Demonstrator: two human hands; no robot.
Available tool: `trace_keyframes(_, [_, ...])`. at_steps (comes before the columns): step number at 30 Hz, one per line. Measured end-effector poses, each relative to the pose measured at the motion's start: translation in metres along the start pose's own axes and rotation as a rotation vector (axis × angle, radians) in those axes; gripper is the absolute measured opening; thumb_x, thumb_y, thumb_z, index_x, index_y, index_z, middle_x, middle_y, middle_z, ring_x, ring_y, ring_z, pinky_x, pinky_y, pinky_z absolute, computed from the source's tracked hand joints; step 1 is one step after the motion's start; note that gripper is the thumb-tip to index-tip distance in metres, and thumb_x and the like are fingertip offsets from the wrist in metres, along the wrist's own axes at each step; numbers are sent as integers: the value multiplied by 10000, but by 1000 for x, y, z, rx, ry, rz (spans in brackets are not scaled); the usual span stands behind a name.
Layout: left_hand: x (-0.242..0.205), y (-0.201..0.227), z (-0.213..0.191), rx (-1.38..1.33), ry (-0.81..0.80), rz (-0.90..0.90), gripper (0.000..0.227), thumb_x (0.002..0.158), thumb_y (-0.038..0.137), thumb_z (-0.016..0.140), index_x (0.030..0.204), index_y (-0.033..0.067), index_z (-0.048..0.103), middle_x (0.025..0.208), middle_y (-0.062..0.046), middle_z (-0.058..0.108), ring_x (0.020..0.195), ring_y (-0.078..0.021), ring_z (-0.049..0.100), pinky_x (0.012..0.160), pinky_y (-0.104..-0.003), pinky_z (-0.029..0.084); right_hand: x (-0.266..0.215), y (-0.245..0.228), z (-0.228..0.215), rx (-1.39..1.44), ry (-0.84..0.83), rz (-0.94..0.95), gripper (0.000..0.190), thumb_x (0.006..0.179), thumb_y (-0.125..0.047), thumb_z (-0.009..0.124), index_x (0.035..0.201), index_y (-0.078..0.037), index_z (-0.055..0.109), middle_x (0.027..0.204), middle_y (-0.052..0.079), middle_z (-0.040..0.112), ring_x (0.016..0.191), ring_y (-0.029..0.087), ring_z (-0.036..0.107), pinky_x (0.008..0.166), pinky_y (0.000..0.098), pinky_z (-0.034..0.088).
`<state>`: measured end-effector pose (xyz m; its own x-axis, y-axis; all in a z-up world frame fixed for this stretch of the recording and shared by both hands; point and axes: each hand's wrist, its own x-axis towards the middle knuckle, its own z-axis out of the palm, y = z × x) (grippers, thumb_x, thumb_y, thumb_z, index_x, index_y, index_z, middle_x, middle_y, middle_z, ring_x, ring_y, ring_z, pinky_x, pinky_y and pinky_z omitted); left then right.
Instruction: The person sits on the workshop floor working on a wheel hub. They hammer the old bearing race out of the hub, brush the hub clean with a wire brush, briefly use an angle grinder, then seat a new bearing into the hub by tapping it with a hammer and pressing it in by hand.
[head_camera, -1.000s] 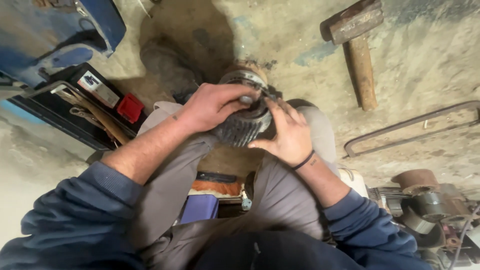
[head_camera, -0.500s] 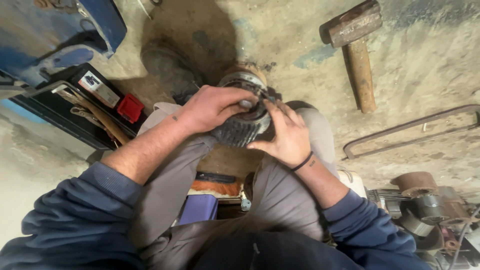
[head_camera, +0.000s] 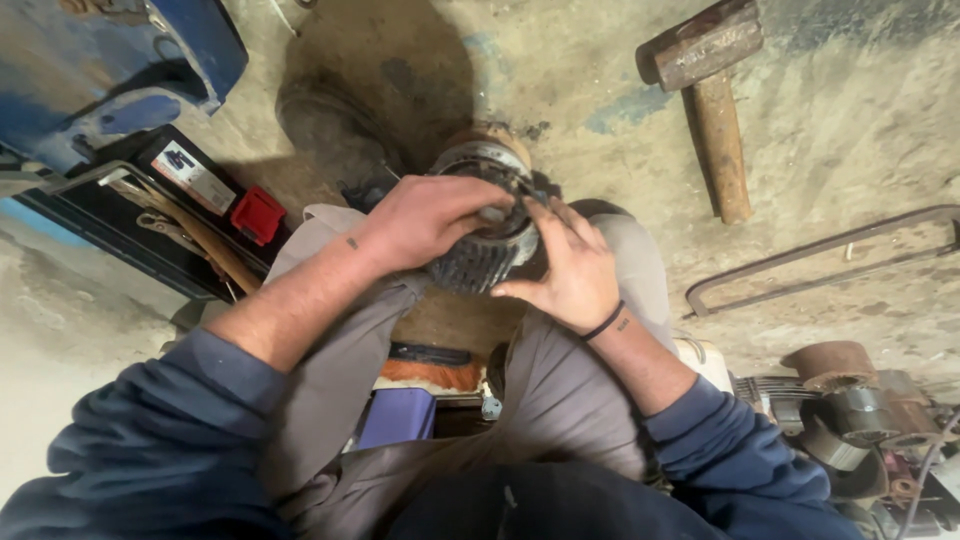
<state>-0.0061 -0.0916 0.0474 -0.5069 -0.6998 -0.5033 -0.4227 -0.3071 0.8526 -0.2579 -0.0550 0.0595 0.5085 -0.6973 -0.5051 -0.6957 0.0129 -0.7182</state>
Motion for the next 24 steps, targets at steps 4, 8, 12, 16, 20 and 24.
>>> trace_keyframes(4, [1, 19, 6, 105, 113, -32, 279, 952, 208, 694, 1207, 95, 674, 1136, -110, 730, 1074, -369, 690, 922, -448, 549, 1, -3, -3, 8, 10, 1, 1054, 668, -655, 838, 1454, -30, 518, 1284, 225, 680, 1280, 404, 591, 1032, 479, 494])
trace_keyframes(8, [2, 41, 29, 208, 266, -67, 292, 942, 286, 732, 1149, 87, 679, 1060, -116, 735, 1025, -372, 689, 1019, -490, 499, -1, -2, -3, 35, 18, -8, 1045, 676, -631, 847, 1464, -35, 510, 1272, 210, 684, 1294, 408, 590, 1042, 480, 495])
trace_keyframes(12, [6, 50, 53, 195, 480, -259, 245, 939, 299, 733, 1065, 91, 699, 948, -87, 754, 884, -311, 716, 1148, -521, 418, -2, -1, -4, 44, 15, -20, 1038, 680, -605, 866, 1464, -37, 492, 1275, 219, 678, 1290, 428, 577, 1037, 489, 486])
trace_keyframes(16, [8, 52, 59, 178, 643, -320, 165, 955, 257, 718, 1000, 99, 709, 965, -77, 767, 904, -294, 728, 1190, -559, 320, 2, -5, -12, 46, -15, 22, 1044, 642, -552, 894, 1463, -49, 489, 1307, 255, 633, 1275, 446, 564, 1033, 494, 473])
trace_keyframes(20, [1, 49, 63, 166, 658, -335, 160, 951, 247, 721, 1002, 95, 710, 958, -77, 768, 908, -297, 726, 1197, -568, 293, 0, -3, -17, 91, -40, 40, 1026, 632, -491, 902, 1460, -51, 487, 1346, 270, 600, 1268, 450, 559, 1037, 490, 469])
trace_keyframes(24, [-1, 45, 59, 82, 678, -340, 163, 955, 225, 729, 1004, 75, 688, 961, -97, 755, 928, -340, 706, 1228, -544, 314, -5, 14, -19, 162, -50, 10, 927, 717, -403, 872, 1471, -38, 474, 1350, 241, 625, 1271, 438, 577, 1046, 482, 473])
